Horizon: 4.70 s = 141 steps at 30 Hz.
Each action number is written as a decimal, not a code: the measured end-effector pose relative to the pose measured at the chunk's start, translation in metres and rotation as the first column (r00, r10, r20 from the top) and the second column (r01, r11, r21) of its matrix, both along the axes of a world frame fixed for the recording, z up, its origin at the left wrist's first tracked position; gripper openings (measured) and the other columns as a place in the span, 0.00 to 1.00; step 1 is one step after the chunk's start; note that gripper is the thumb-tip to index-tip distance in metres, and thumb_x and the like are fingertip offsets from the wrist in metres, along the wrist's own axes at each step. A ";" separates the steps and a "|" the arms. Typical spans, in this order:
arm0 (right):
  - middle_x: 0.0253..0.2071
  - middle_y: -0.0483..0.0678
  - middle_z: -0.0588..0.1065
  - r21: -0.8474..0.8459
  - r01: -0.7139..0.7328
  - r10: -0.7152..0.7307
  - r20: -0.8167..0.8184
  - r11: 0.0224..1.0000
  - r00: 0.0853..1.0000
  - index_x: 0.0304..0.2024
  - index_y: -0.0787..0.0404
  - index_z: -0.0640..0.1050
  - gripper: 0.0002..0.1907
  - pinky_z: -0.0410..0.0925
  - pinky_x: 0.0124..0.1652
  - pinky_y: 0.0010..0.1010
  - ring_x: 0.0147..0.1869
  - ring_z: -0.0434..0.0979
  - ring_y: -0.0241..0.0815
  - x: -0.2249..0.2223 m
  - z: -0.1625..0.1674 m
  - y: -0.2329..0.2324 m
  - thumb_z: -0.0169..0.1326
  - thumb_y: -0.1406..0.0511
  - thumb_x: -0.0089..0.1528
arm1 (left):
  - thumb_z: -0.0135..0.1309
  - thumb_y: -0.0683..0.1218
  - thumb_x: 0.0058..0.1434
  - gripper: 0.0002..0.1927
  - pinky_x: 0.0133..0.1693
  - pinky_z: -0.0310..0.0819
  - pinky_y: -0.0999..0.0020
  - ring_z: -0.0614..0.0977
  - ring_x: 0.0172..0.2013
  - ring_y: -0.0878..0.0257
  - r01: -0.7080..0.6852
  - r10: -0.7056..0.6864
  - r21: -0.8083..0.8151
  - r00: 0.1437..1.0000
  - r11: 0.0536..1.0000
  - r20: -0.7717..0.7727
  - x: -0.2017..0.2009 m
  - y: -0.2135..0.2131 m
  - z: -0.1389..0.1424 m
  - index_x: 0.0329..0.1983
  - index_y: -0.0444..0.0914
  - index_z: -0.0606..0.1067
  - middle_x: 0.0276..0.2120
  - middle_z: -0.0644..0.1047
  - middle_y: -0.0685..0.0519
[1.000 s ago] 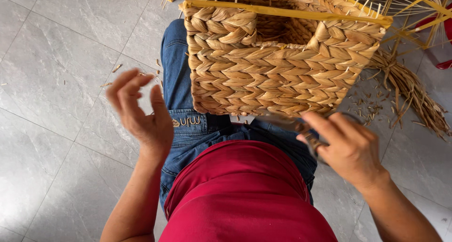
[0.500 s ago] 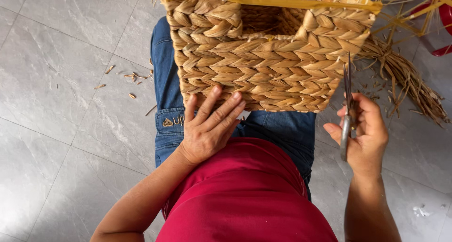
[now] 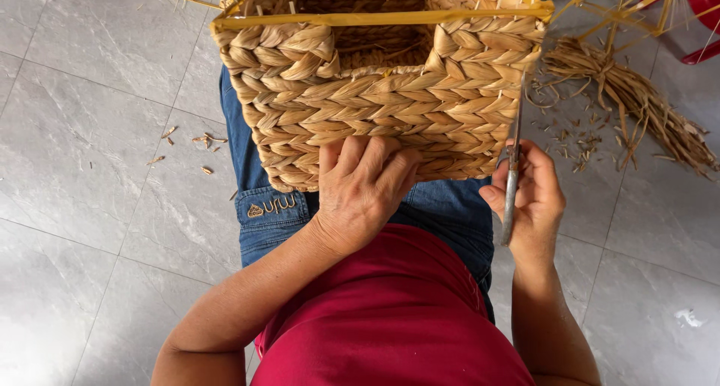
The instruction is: The person sits with a woven water-hyacinth storage basket on their lap and uses scissors to trim off the protruding straw ends sticking out from the basket's woven walls. They rotate the basket to reach each side, pulling the basket over their legs to trim the rim, sides, and interior edges one section at a time.
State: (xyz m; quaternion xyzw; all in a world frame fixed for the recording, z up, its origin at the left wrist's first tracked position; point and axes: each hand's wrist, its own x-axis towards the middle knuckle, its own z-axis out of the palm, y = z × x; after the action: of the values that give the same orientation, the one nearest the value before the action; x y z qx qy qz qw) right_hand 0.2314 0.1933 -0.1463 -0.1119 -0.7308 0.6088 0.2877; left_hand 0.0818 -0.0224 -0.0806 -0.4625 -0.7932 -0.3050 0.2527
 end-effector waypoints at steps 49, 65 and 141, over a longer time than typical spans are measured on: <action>0.48 0.43 0.71 0.239 0.012 -0.024 0.050 0.971 0.998 0.67 0.62 0.69 0.37 0.68 0.48 0.22 0.48 0.71 0.31 -0.001 0.017 -0.002 0.70 0.69 0.59 | 0.58 0.40 0.69 0.04 0.36 0.75 0.75 0.79 0.35 0.69 0.199 -0.330 0.269 0.682 0.942 0.652 -0.035 -0.058 0.013 0.43 0.36 0.74 0.38 0.77 0.55; 0.36 0.42 0.66 0.956 -0.171 -0.038 0.185 0.238 0.982 0.63 0.43 0.77 0.40 0.70 0.36 0.36 0.36 0.71 0.40 0.003 0.067 0.002 0.75 0.59 0.48 | 0.62 0.33 0.58 0.13 0.42 0.79 0.65 0.84 0.41 0.56 0.196 -0.306 0.323 0.890 0.926 0.339 0.009 -0.048 0.000 0.43 0.36 0.74 0.42 0.80 0.50; 0.31 0.41 0.75 0.925 -0.151 -0.002 0.162 0.349 0.987 0.63 0.58 0.79 0.34 0.70 0.31 0.26 0.33 0.75 0.33 -0.007 0.072 0.058 0.75 0.58 0.56 | 0.65 0.53 0.67 0.29 0.72 0.47 0.48 0.64 0.72 0.49 0.011 -0.010 -0.157 1.000 0.987 0.011 0.007 -0.050 -0.032 0.71 0.47 0.74 0.71 0.68 0.55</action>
State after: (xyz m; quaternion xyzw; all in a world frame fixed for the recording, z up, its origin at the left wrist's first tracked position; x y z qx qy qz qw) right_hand 0.2243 0.2511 -0.0746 0.0643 -0.9689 0.0882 0.2221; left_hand 0.0888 -0.0725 -0.1125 -0.4837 -0.8136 -0.2450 0.2098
